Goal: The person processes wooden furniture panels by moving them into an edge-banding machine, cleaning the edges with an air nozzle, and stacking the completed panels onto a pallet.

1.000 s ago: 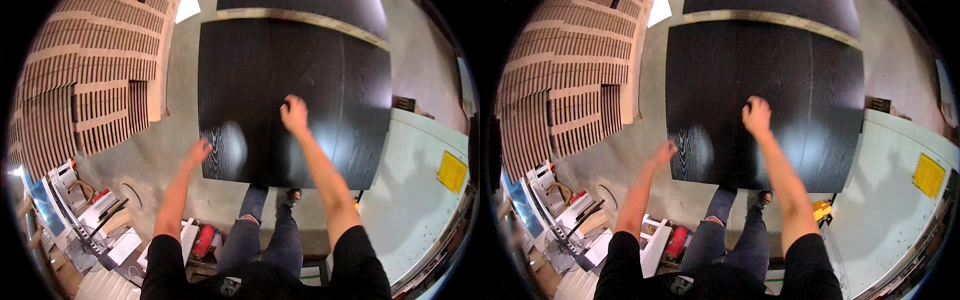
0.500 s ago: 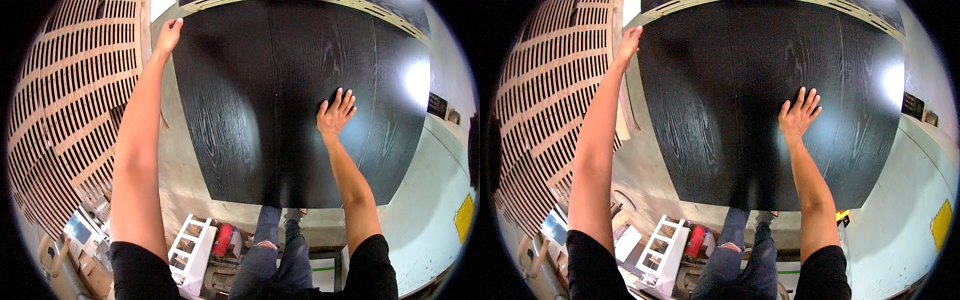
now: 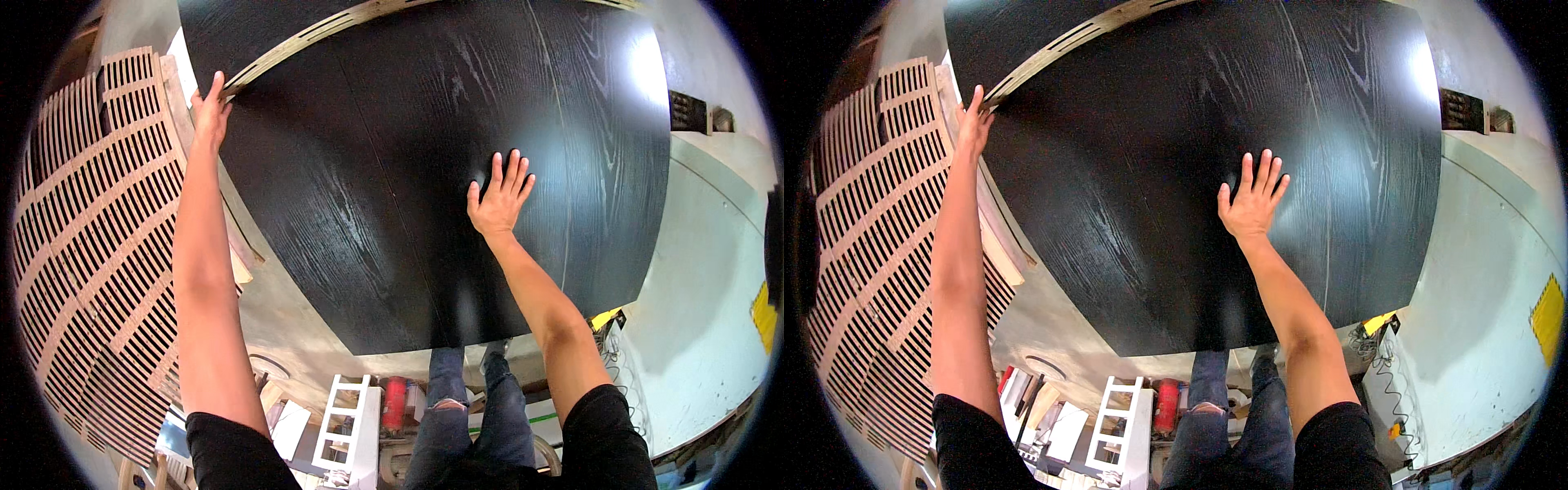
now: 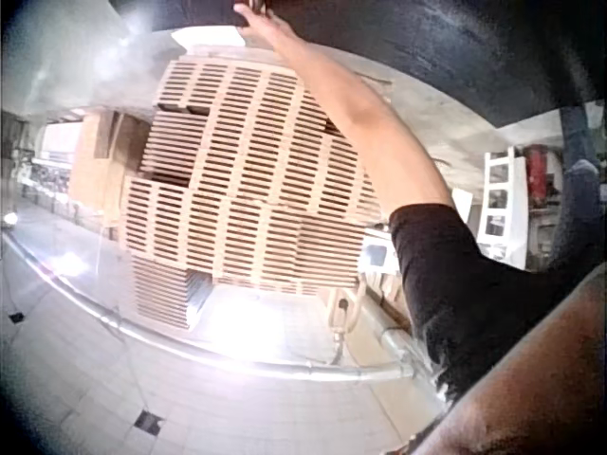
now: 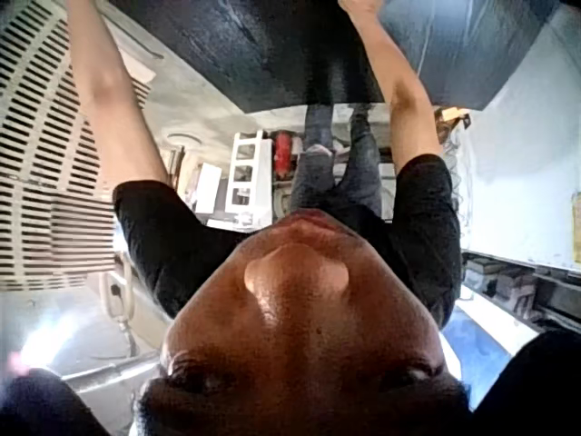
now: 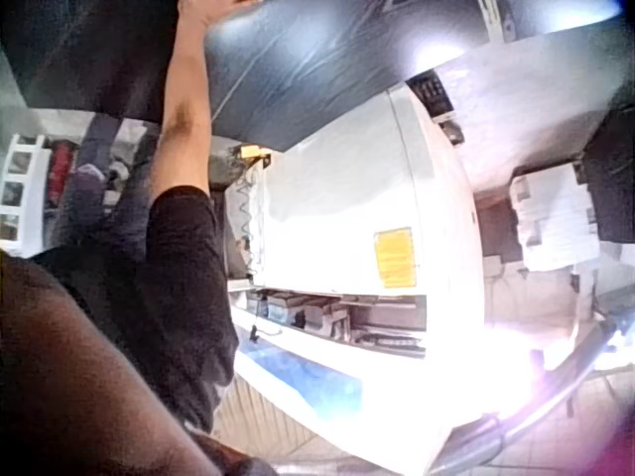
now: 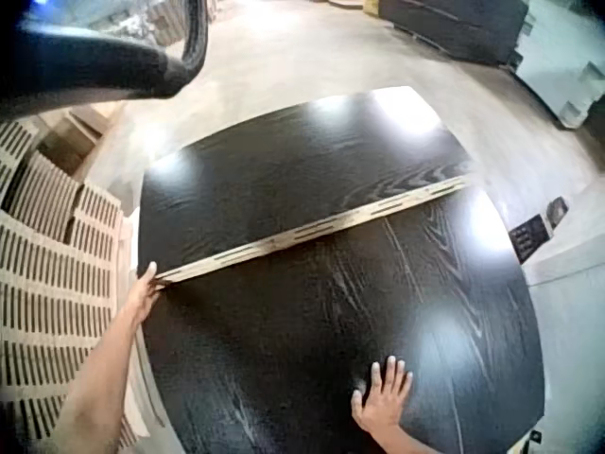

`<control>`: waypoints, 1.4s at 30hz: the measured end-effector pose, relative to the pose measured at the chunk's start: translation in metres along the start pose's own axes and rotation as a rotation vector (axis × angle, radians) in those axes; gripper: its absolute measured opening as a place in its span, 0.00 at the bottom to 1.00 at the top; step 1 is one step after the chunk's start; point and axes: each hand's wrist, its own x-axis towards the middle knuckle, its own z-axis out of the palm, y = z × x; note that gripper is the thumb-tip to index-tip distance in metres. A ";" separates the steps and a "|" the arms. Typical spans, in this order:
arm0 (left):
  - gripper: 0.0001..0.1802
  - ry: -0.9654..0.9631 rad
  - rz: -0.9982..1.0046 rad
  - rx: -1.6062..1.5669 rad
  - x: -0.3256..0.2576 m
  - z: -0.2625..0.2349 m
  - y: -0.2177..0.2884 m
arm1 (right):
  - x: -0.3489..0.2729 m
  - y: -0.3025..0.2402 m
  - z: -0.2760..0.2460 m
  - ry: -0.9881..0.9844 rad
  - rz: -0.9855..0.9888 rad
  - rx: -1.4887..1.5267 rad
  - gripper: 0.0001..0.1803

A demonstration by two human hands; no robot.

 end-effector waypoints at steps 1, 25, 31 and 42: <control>0.71 -0.009 0.013 0.026 0.007 0.000 -0.005 | 0.002 0.002 -0.001 0.000 0.008 -0.002 0.42; 0.68 -0.064 0.112 0.041 0.004 -0.017 -0.022 | 0.001 -0.001 0.006 0.030 0.001 0.003 0.42; 0.65 -0.098 0.133 0.000 -0.006 -0.007 -0.024 | 0.002 0.000 0.005 0.031 -0.014 -0.021 0.43; 0.70 -0.098 0.072 -0.024 -0.004 0.001 -0.021 | 0.001 0.002 0.006 0.027 -0.009 -0.017 0.44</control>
